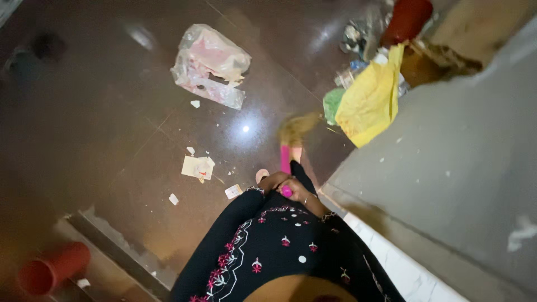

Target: The person sweeps debris from the floor across a doorway and toward the stairs using a broom.

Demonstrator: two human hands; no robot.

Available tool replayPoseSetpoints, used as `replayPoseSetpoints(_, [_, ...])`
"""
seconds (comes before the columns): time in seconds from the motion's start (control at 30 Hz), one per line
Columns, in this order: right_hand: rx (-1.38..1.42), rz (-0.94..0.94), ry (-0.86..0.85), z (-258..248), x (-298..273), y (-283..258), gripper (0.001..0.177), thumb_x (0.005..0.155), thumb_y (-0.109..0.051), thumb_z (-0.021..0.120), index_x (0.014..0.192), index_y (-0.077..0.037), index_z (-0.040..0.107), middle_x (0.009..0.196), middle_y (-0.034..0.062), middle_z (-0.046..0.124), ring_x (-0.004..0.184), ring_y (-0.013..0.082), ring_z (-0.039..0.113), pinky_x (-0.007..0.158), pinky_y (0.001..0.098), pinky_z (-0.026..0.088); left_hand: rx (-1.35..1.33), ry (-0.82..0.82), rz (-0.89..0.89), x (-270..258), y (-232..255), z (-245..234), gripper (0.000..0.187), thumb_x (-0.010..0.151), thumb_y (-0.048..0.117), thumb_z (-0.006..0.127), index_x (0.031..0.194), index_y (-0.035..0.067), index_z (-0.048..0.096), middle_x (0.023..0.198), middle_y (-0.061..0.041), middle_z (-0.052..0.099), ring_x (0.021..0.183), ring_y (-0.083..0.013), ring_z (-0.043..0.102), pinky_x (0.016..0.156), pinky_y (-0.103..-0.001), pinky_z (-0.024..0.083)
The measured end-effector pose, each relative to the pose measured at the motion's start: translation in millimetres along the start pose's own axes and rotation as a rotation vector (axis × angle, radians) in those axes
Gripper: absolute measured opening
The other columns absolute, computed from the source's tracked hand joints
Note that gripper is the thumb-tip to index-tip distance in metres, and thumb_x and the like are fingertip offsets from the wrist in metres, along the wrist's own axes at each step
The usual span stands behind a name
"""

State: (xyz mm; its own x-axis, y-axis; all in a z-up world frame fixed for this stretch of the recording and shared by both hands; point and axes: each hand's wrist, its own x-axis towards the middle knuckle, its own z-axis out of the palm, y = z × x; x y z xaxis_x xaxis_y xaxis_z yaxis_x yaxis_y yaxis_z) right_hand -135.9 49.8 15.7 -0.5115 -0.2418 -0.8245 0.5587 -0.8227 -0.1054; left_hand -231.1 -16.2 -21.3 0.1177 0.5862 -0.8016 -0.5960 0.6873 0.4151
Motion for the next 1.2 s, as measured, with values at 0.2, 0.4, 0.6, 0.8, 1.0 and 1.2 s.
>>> replayPoseSetpoints(0.2, [-0.399, -0.197, 0.172, 40.2, -26.5, -64.8, 0.054, 0.082, 0.005, 0.059, 0.129, -0.011, 0.037, 0.076, 0.0171, 0.062, 0.053, 0.0243, 0.062, 0.046, 0.0364, 0.053, -0.054, 0.290, 0.205, -4.0, 39.5, -1.0, 0.050, 0.099, 0.050, 0.060, 0.083, 0.004, 0.070, 0.064, -0.011, 0.064, 0.045, -0.0210, 0.057, 0.039, -0.036, 0.044])
replayPoseSetpoints(0.4, [-0.695, -0.489, 0.296, 53.5, -36.8, -118.1, 0.065, 0.073, 0.016, 0.058, 0.128, -0.010, 0.036, 0.074, 0.0113, 0.062, 0.047, 0.0223, 0.060, 0.038, 0.0365, 0.049, -0.110, 0.501, 0.542, -12.2, 104.4, 17.8, 0.044, 0.097, 0.047, 0.066, 0.087, 0.004, 0.068, 0.067, -0.006, 0.062, 0.049, -0.0171, 0.055, 0.042, -0.036, 0.041])
replayPoseSetpoints(0.6, [-0.402, -0.581, 0.227, 36.0, -37.9, -143.3, 0.030, 0.088, 0.009, 0.061, 0.117, 0.012, 0.054, 0.077, 0.0142, 0.068, 0.056, 0.0215, 0.068, 0.045, 0.0334, 0.055, 0.280, 0.307, 0.333, 9.7, 166.3, 19.4, 0.047, 0.096, 0.054, 0.060, 0.087, 0.009, 0.070, 0.069, -0.007, 0.065, 0.057, -0.0173, 0.060, 0.053, -0.035, 0.051])
replayPoseSetpoints(0.8, [0.033, -0.565, 0.385, 20.9, -20.5, -169.8, 0.024, 0.082, 0.008, 0.054, 0.104, -0.001, 0.053, 0.075, 0.0160, 0.064, 0.056, 0.0260, 0.064, 0.048, 0.0363, 0.055, 0.342, 0.085, 0.171, 52.0, 184.2, 16.2, 0.043, 0.096, 0.050, 0.060, 0.085, 0.009, 0.069, 0.066, -0.008, 0.064, 0.052, -0.0184, 0.059, 0.047, -0.034, 0.047])
replayPoseSetpoints(1.0, [0.022, -0.074, 0.028, -3.9, 1.7, -180.6, 0.015, 0.083, 0.008, 0.055, 0.095, 0.010, 0.064, 0.089, 0.0213, 0.067, 0.071, 0.0290, 0.069, 0.064, 0.0356, 0.061, -0.036, 0.071, 0.083, 68.8, 160.9, 3.8, 0.040, 0.097, 0.045, 0.060, 0.083, 0.009, 0.068, 0.064, -0.009, 0.062, 0.047, -0.0194, 0.057, 0.041, -0.034, 0.043])
replayPoseSetpoints(1.2, [-0.322, 0.168, -0.117, 10.4, -24.4, -228.7, 0.020, 0.087, -0.008, 0.057, 0.093, 0.010, 0.062, 0.097, 0.0226, 0.072, 0.079, 0.0259, 0.077, 0.061, 0.0324, 0.060, -0.315, 0.184, 0.146, 50.9, 168.0, 9.6, 0.036, 0.097, 0.040, 0.060, 0.081, 0.009, 0.067, 0.062, -0.010, 0.061, 0.043, -0.0205, 0.055, 0.035, -0.033, 0.040])
